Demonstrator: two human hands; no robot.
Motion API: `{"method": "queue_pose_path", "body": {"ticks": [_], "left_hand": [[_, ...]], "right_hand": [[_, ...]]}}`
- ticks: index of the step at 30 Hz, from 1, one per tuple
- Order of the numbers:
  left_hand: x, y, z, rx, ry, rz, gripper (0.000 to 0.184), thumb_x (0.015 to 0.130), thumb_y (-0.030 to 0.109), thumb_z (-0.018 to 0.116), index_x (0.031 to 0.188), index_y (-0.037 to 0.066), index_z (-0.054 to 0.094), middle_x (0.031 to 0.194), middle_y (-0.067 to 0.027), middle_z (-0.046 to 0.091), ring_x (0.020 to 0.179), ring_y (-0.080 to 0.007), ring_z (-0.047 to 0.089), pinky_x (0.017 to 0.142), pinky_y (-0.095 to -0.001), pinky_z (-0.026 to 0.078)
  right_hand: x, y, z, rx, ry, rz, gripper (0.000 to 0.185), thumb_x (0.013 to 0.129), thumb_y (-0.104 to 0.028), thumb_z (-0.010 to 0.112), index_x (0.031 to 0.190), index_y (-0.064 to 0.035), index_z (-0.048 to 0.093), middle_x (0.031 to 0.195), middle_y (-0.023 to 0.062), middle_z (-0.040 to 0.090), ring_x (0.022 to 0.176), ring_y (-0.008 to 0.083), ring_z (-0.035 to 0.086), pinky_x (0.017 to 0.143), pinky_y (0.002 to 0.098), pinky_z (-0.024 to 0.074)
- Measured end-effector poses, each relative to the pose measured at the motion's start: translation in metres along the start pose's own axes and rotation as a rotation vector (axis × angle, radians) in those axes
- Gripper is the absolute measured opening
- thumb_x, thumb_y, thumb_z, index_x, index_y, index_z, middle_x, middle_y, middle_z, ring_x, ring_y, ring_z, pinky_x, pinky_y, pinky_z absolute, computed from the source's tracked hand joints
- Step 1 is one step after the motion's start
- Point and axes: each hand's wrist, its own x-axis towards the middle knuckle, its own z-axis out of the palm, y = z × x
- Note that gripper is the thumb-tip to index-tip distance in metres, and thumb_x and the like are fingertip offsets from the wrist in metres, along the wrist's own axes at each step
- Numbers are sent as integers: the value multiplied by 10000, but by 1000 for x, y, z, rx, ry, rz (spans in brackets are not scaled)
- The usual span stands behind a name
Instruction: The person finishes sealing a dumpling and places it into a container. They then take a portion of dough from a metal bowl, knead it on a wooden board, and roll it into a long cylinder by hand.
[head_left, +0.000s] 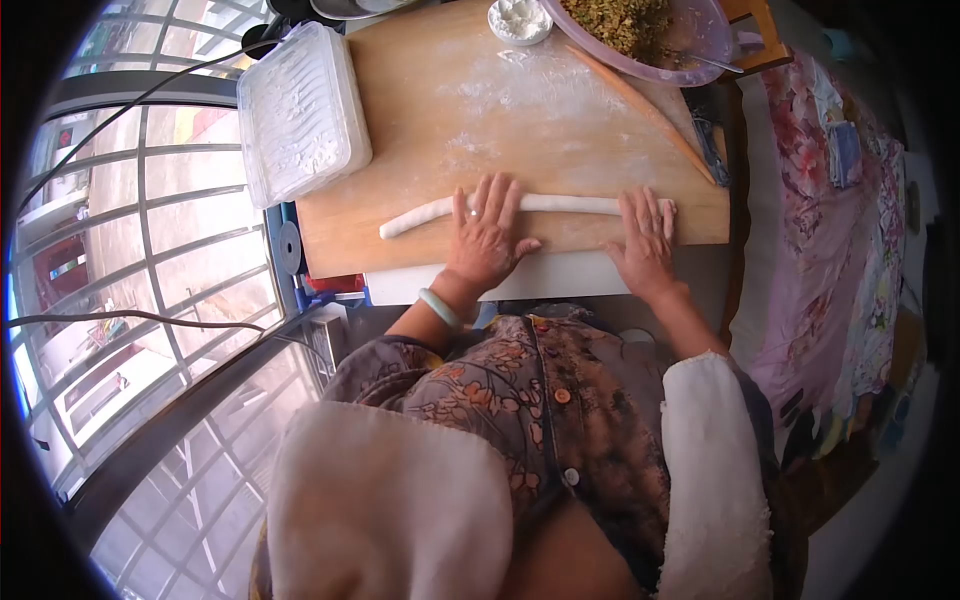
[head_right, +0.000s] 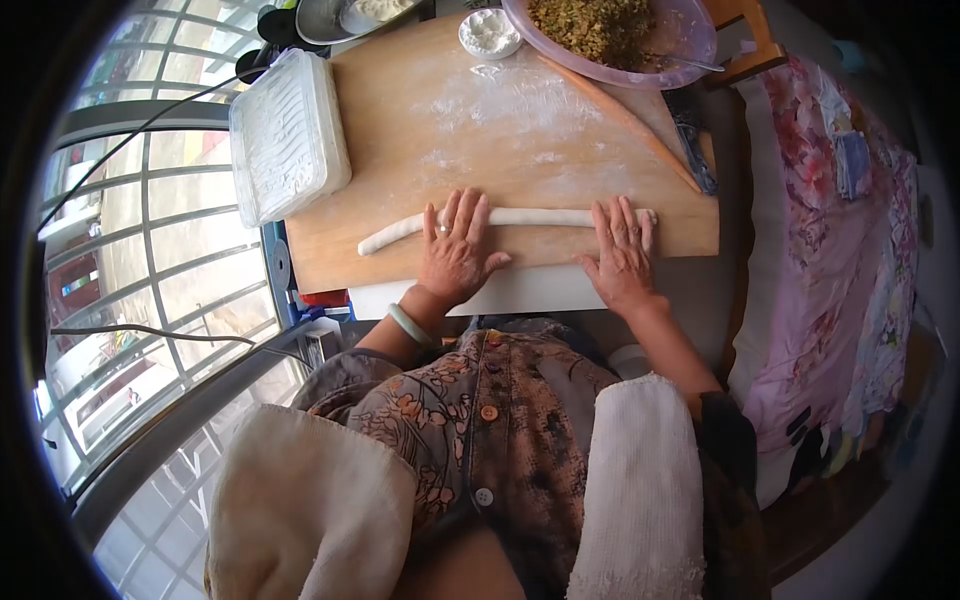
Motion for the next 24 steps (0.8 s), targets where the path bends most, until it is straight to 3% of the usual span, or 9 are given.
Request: {"method": "queue_pose_path", "body": {"ticks": [4, 8, 11, 13, 15, 16, 17, 20, 24], "left_hand": [[78, -26, -13, 54, 66, -149, 975, 891, 701, 474, 1517, -23, 283, 1598, -209, 251, 1503, -367, 174, 1190, -592, 95], [79, -25, -21, 23, 20, -137, 1003, 859, 663, 559, 1518, -34, 268, 1602, -216, 238, 1509, -365, 157, 1193, -587, 95], [65, -20, -16, 44, -5, -152, 979, 840, 575, 630, 1521, -26, 264, 1598, -222, 244, 1509, -371, 155, 1194, -585, 98], [48, -21, -16, -22, 38, -134, 936, 797, 427, 683, 1518, -4, 269, 1593, -217, 245, 1507, -372, 162, 1190, -590, 106], [25, -23, -19, 47, 41, -68, 937, 796, 441, 683, 1514, -3, 275, 1588, -214, 256, 1499, -374, 182, 1193, -582, 107], [11, -20, -26, -77, 18, -61, 934, 799, 466, 677, 1506, -6, 290, 1570, -216, 290, 1487, -379, 210, 1197, -570, 103], [-3, -20, -20, -8, 1, -34, 951, 816, 557, 638, 1518, 13, 298, 1575, -200, 290, 1490, -364, 211, 1190, -585, 119], [-27, -21, -12, -65, 10, -42, 956, 805, 546, 666, 1515, 18, 303, 1575, -185, 303, 1485, -355, 232, 1196, -574, 105], [4, -46, -18, -28, 61, -59, 958, 819, 582, 647, 1505, 3, 311, 1570, -181, 324, 1474, -357, 259, 1195, -575, 98]], "right_hand": [[83, 26, -1, -38, 58, -84, 792, 901, -441, 644, 1506, -38, 330, 1540, 207, 339, 1478, 346, 237, 1199, 554, 118], [116, -5, -14, 59, 79, -305, 780, 912, -459, 622, 1498, -30, 336, 1517, 209, 373, 1466, 341, 267, 1200, 545, 147], [124, -62, -7, 194, 34, -401, 783, 919, -475, 606, 1498, -24, 333, 1509, 215, 385, 1461, 343, 278, 1204, 537, 152], [118, -84, 5, 246, -3, -420, 790, 915, -462, 616, 1502, -20, 325, 1513, 222, 376, 1458, 353, 280, 1203, 534, 156], [101, -104, 17, 259, -14, -405, 805, 903, -425, 647, 1509, -15, 312, 1525, 234, 353, 1454, 371, 278, 1200, 533, 163], [87, -106, 20, 220, -32, -416, 831, 901, -447, 644, 1520, -15, 296, 1540, 226, 331, 1462, 361, 265, 1197, 546, 162], [71, -107, 24, 215, -24, -423, 836, 899, -454, 642, 1519, -11, 297, 1545, 222, 325, 1466, 356, 260, 1196, 550, 159], [44, -106, 40, 145, 11, -401, 831, 903, -507, 609, 1495, 7, 333, 1557, 193, 319, 1488, 316, 220, 1211, 542, 121], [110, -106, 27, 59, 12, -333, 831, 907, -529, 590, 1490, 8, 340, 1552, 202, 323, 1489, 320, 214, 1211, 547, 104]]}}
